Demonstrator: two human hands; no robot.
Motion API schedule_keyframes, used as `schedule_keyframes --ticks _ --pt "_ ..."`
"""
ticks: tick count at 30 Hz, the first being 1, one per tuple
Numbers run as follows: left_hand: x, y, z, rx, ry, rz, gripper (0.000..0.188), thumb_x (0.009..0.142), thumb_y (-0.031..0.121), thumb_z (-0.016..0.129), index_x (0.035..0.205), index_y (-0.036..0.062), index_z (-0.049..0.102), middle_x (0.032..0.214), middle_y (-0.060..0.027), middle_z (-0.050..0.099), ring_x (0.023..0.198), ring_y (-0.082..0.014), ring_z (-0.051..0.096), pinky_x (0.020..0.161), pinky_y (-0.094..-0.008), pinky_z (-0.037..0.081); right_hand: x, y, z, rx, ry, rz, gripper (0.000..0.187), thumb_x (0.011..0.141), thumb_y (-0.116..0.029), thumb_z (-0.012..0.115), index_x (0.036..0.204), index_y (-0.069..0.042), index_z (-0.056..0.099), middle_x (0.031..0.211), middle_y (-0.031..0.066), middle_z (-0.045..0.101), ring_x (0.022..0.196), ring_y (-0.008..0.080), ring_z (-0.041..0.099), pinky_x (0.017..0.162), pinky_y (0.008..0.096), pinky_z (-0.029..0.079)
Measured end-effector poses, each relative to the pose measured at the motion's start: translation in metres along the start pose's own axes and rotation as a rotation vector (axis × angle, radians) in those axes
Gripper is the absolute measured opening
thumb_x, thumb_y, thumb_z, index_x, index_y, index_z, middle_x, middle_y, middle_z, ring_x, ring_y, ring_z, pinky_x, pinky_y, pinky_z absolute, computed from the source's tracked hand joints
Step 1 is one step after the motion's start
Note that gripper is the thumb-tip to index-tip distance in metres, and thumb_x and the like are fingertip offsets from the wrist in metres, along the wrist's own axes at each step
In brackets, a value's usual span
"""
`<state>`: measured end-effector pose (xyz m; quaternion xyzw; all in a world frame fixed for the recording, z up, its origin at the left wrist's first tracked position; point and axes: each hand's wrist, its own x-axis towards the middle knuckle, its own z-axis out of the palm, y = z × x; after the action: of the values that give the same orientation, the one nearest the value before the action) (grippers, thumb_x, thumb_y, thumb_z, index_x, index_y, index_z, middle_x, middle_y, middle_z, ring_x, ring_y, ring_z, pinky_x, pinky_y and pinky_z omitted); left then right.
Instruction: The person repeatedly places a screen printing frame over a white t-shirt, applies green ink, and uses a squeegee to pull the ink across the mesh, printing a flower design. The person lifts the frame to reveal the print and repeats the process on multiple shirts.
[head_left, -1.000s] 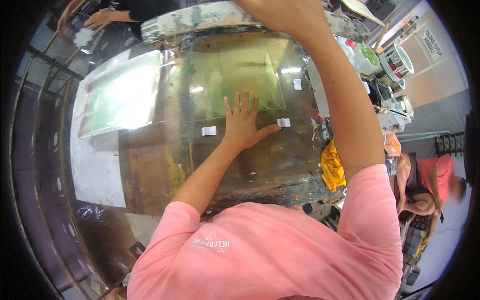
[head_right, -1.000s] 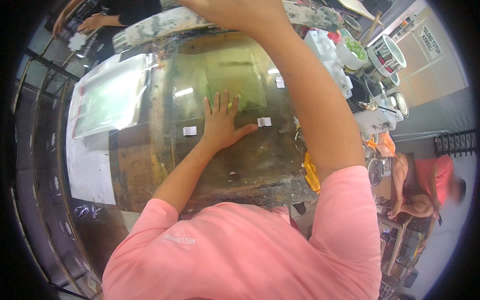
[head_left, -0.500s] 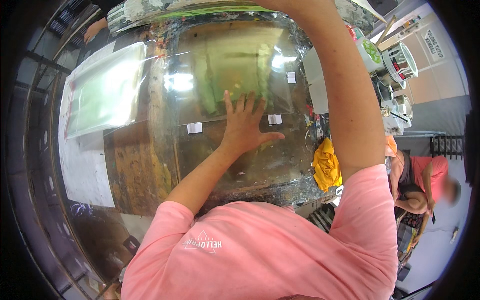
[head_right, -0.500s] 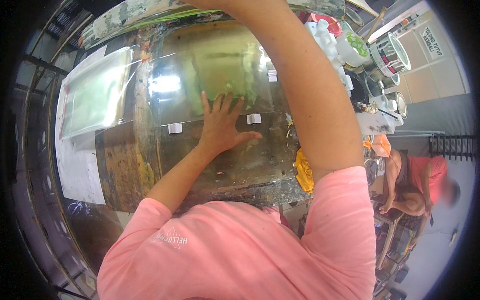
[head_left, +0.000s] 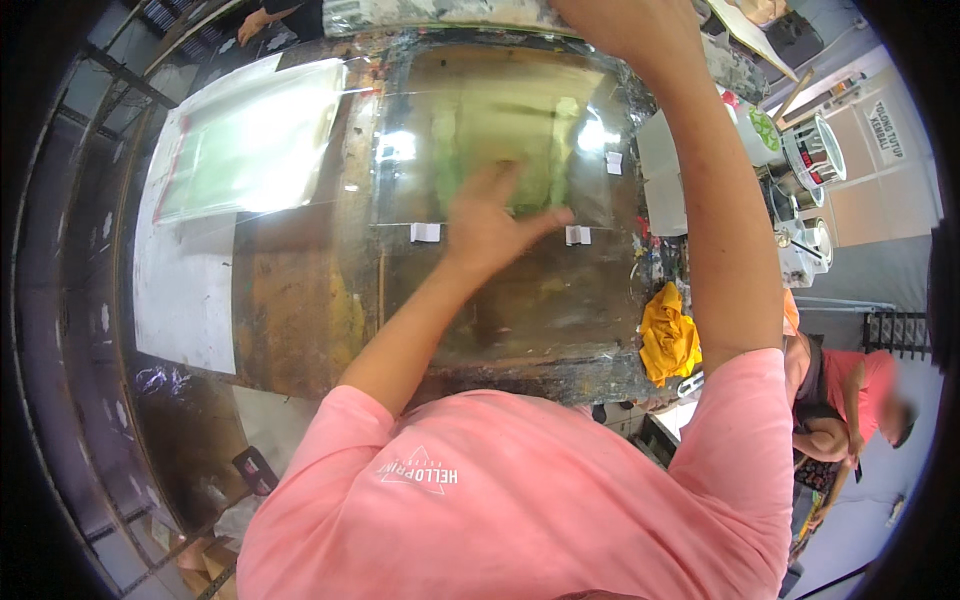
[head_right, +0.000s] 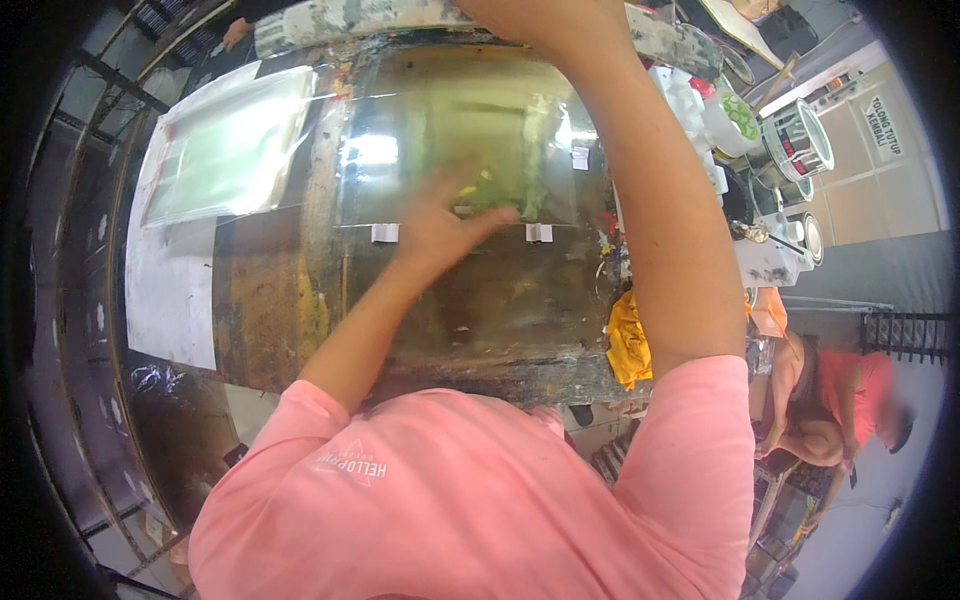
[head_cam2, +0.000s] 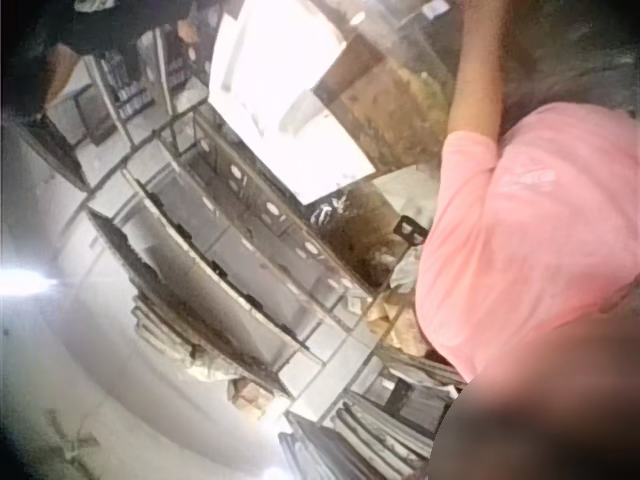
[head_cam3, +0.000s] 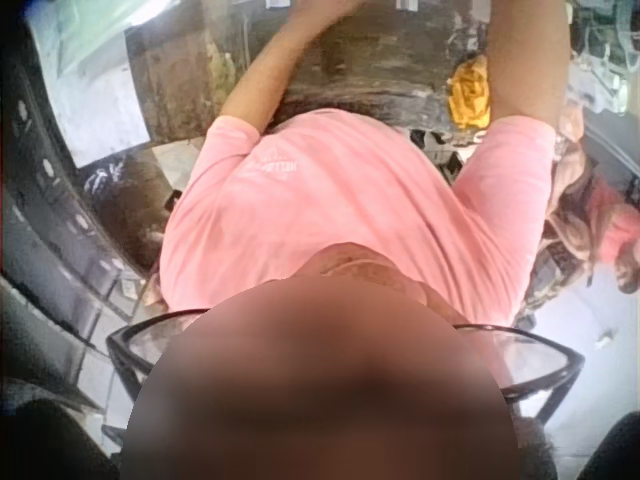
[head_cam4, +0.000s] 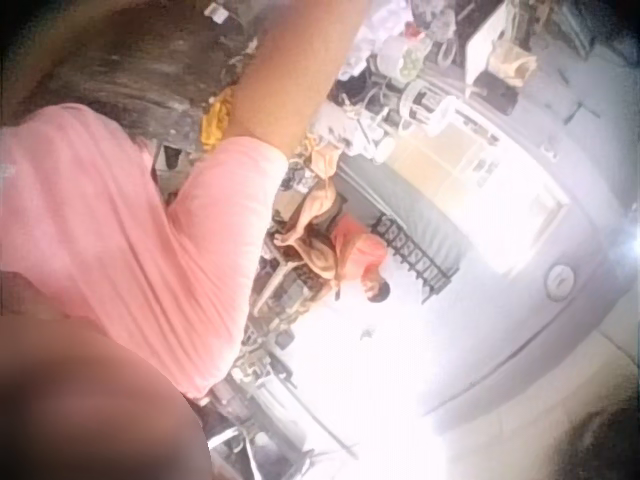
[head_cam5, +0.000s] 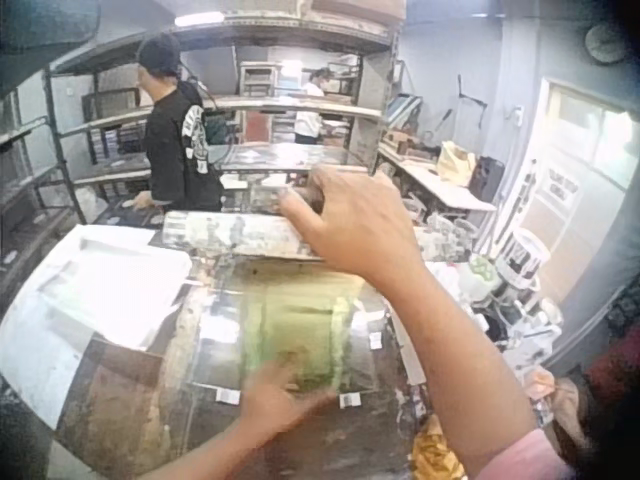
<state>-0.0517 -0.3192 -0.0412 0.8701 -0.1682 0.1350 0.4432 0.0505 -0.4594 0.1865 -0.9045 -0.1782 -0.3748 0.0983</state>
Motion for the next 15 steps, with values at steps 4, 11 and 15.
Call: schedule_keyframes --ticks 4,11,15 --pt "0.039 -0.001 -0.102 -0.603 0.219 -0.292 0.080 0.075 0.038 0.099 0.130 -0.0083 0.065 0.120 -0.0136 0.074 0.102 -0.0255 0.074 0.091 -0.0376 0.059 -0.042 -0.014 -0.010 -0.094 -0.111 0.036 0.053 0.101 -0.053 0.058 0.110 -0.003 0.072 0.091 0.0198 0.074 0.090 0.0403 0.069 0.082 0.0506 0.048" --pt "-0.018 -0.033 -0.113 -0.294 -0.024 -0.439 0.103 0.063 0.046 0.103 0.144 -0.0033 0.061 0.127 -0.0128 0.071 0.111 -0.0279 0.071 0.096 -0.0441 0.055 -0.152 0.002 0.021 0.137 -0.529 -0.067 0.049 0.100 -0.053 0.065 0.114 -0.007 0.074 0.094 0.0149 0.071 0.096 0.0358 0.067 0.080 0.0502 0.052" --pt "-0.054 -0.068 -0.090 0.383 -0.054 -0.325 0.109 0.056 0.063 0.099 0.145 0.0100 0.066 0.125 -0.0091 0.064 0.121 -0.0300 0.059 0.110 -0.0505 0.037 -0.194 -0.005 0.041 0.374 -0.636 0.080 0.044 0.099 -0.054 0.066 0.105 -0.011 0.076 0.095 0.0142 0.071 0.094 0.0366 0.069 0.084 0.0523 0.053"
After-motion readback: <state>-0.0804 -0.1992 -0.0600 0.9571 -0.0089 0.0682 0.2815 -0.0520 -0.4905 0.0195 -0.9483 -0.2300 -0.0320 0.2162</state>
